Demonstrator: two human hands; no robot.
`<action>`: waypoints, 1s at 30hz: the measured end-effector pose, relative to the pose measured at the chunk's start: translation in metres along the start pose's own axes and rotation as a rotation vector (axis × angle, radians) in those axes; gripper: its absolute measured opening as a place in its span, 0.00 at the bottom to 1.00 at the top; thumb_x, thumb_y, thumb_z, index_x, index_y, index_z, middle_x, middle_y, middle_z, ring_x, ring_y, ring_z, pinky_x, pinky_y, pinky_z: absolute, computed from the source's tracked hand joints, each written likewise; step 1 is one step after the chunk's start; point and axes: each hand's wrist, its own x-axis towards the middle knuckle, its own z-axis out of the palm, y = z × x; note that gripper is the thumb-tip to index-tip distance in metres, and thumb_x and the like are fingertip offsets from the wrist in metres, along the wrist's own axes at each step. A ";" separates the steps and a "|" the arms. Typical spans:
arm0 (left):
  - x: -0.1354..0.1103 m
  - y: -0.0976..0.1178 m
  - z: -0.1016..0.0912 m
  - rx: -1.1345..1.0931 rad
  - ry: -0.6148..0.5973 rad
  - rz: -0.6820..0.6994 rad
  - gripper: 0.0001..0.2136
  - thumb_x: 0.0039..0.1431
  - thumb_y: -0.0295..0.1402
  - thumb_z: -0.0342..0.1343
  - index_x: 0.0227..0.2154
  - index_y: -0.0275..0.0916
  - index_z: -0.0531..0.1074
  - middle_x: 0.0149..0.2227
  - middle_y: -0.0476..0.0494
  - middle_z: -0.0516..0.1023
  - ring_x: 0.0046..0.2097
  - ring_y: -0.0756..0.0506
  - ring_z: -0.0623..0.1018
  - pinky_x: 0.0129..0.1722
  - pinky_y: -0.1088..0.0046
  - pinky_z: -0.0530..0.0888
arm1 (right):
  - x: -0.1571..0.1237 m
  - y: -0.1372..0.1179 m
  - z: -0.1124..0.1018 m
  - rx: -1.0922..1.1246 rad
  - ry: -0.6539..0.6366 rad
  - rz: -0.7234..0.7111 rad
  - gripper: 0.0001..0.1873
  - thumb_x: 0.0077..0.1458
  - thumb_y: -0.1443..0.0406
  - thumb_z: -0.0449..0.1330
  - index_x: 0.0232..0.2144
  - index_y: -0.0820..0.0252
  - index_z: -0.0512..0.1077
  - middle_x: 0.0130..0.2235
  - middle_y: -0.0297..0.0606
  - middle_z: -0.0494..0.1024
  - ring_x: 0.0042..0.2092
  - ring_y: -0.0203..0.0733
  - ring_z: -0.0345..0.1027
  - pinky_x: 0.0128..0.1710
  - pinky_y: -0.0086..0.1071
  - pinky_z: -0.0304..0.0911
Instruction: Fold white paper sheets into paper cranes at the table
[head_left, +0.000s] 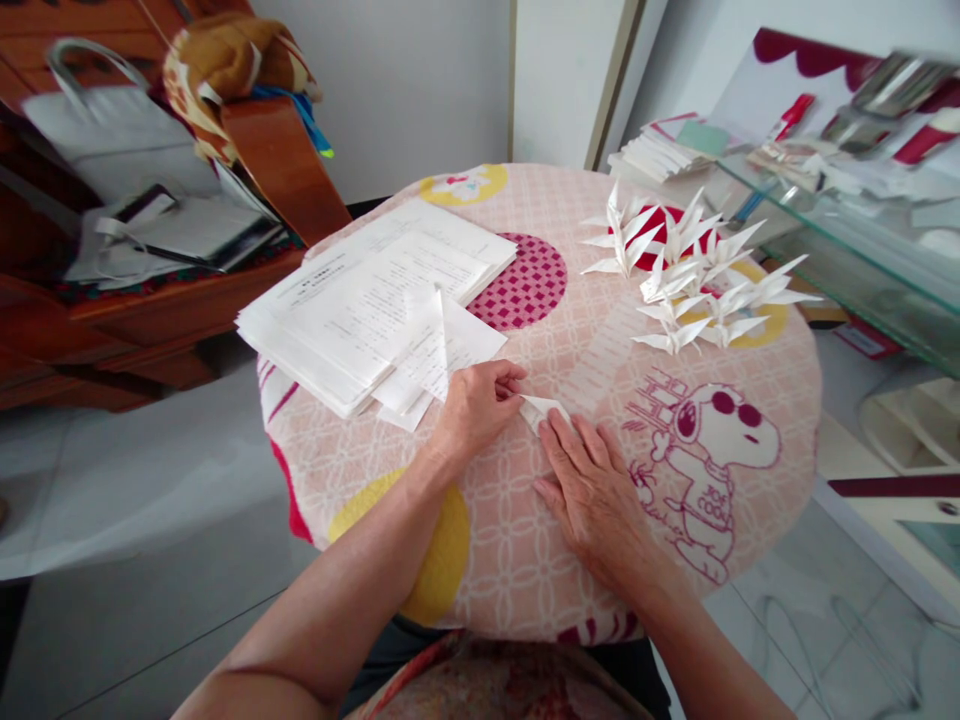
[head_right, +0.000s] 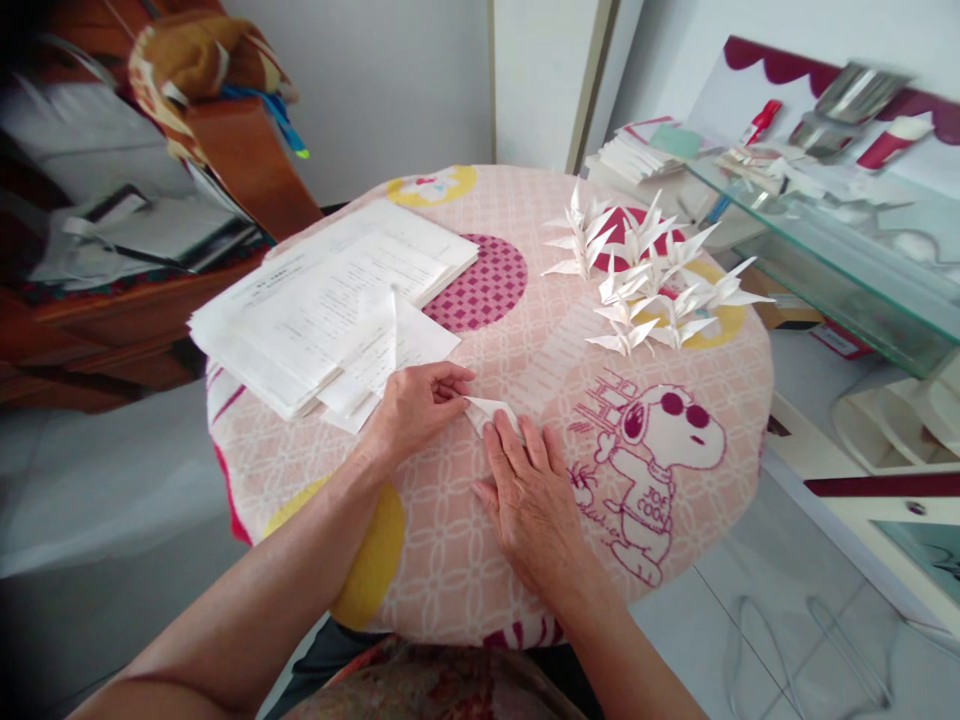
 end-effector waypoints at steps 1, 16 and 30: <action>-0.001 0.001 -0.002 0.018 0.014 0.024 0.15 0.49 0.21 0.56 0.41 0.34 0.79 0.34 0.46 0.82 0.33 0.49 0.80 0.37 0.74 0.78 | 0.000 0.000 0.000 -0.003 0.001 0.001 0.30 0.67 0.60 0.50 0.67 0.65 0.57 0.70 0.46 0.56 0.69 0.56 0.48 0.67 0.56 0.45; -0.060 -0.009 0.002 0.453 -0.338 0.681 0.34 0.67 0.52 0.43 0.68 0.35 0.53 0.68 0.33 0.59 0.71 0.41 0.56 0.70 0.56 0.55 | -0.003 0.000 0.010 -0.023 0.002 -0.001 0.32 0.66 0.60 0.50 0.67 0.71 0.55 0.69 0.50 0.57 0.70 0.57 0.44 0.68 0.56 0.43; -0.057 -0.012 0.006 0.524 -0.296 0.663 0.39 0.63 0.59 0.41 0.68 0.34 0.53 0.67 0.32 0.62 0.70 0.40 0.58 0.69 0.56 0.54 | -0.005 0.002 0.015 -0.076 0.034 -0.014 0.31 0.64 0.65 0.48 0.67 0.71 0.56 0.69 0.50 0.56 0.71 0.56 0.44 0.67 0.57 0.45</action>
